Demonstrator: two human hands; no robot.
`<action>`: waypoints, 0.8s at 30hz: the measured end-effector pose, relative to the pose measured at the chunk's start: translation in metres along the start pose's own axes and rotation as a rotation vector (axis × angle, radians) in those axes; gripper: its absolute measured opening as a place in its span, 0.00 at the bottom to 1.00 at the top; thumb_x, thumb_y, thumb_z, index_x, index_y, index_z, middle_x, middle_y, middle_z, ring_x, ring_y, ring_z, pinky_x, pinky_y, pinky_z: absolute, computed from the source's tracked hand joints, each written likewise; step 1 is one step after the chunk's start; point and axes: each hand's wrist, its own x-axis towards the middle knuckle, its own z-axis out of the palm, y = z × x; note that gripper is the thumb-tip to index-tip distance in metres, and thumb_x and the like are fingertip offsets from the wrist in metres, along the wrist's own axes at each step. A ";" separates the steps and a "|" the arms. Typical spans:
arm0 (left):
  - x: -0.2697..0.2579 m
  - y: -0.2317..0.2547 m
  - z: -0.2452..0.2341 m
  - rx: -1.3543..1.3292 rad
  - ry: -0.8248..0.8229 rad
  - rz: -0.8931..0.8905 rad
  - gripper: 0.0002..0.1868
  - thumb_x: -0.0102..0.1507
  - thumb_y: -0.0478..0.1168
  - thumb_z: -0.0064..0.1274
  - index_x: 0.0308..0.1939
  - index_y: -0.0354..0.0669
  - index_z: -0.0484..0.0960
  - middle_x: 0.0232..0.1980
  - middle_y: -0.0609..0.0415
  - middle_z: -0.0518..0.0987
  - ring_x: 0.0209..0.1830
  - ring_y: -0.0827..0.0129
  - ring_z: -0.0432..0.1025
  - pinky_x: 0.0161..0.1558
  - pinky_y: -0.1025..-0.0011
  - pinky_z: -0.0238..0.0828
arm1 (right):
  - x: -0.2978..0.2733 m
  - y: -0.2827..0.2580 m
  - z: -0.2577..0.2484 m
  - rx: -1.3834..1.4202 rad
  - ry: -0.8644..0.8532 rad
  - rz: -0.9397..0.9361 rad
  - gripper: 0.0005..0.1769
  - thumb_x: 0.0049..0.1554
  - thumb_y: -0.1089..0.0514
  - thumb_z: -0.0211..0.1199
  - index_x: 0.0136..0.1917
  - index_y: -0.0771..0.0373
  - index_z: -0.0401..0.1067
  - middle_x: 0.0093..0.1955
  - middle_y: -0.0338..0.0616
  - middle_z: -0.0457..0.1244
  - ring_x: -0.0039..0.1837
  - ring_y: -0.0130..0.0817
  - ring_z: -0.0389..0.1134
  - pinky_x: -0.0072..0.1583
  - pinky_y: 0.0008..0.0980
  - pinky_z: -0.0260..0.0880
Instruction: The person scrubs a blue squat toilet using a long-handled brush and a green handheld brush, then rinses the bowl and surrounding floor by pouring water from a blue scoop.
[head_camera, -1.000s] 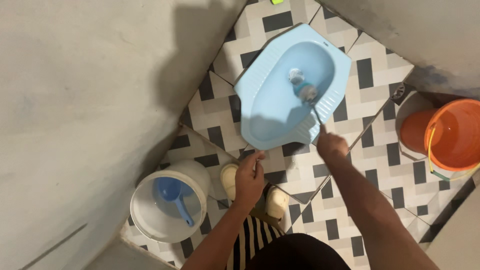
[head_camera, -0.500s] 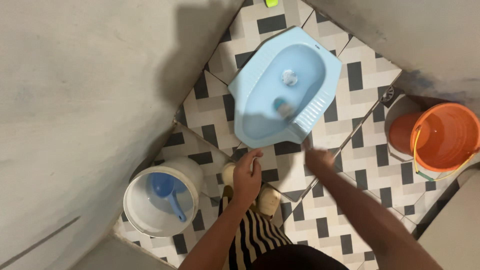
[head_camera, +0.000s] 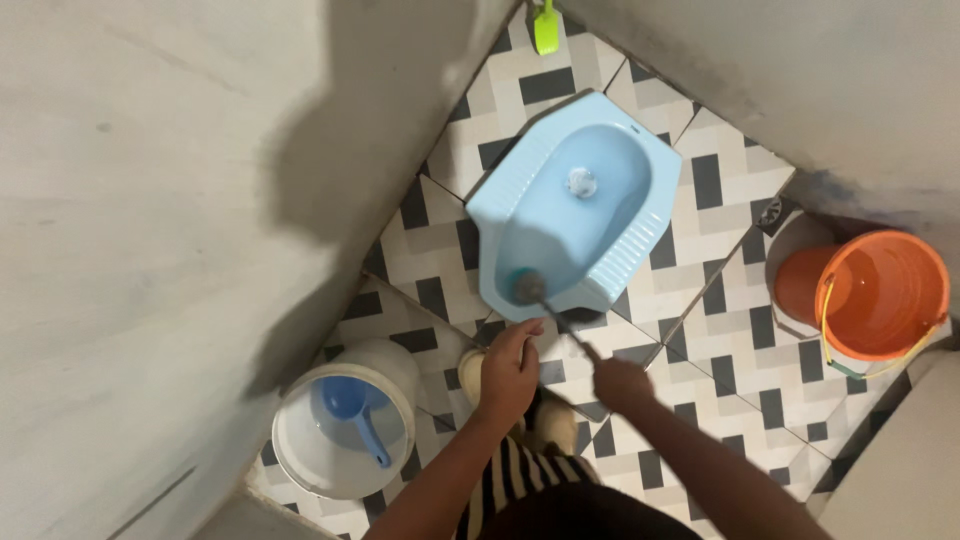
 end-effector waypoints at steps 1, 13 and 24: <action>0.001 0.002 -0.002 -0.004 0.010 0.009 0.17 0.67 0.28 0.47 0.59 0.38 0.79 0.54 0.48 0.83 0.54 0.59 0.78 0.53 0.66 0.75 | 0.004 0.014 -0.010 -0.063 0.026 0.017 0.44 0.60 0.57 0.48 0.85 0.42 0.37 0.51 0.52 0.69 0.49 0.47 0.75 0.52 0.51 0.77; 0.011 0.019 0.056 0.068 0.197 -0.044 0.16 0.69 0.30 0.47 0.61 0.39 0.79 0.55 0.49 0.83 0.52 0.60 0.78 0.48 0.65 0.76 | 0.070 0.073 -0.036 0.059 0.141 -0.017 0.39 0.62 0.56 0.47 0.84 0.57 0.42 0.53 0.56 0.70 0.53 0.50 0.74 0.54 0.52 0.74; -0.026 0.030 0.173 -0.025 0.424 -0.177 0.16 0.69 0.30 0.47 0.60 0.37 0.79 0.53 0.46 0.83 0.51 0.58 0.79 0.50 0.64 0.76 | 0.084 0.164 -0.139 -0.261 0.267 -0.055 0.18 0.66 0.55 0.46 0.65 0.63 0.67 0.48 0.55 0.71 0.48 0.50 0.75 0.46 0.52 0.75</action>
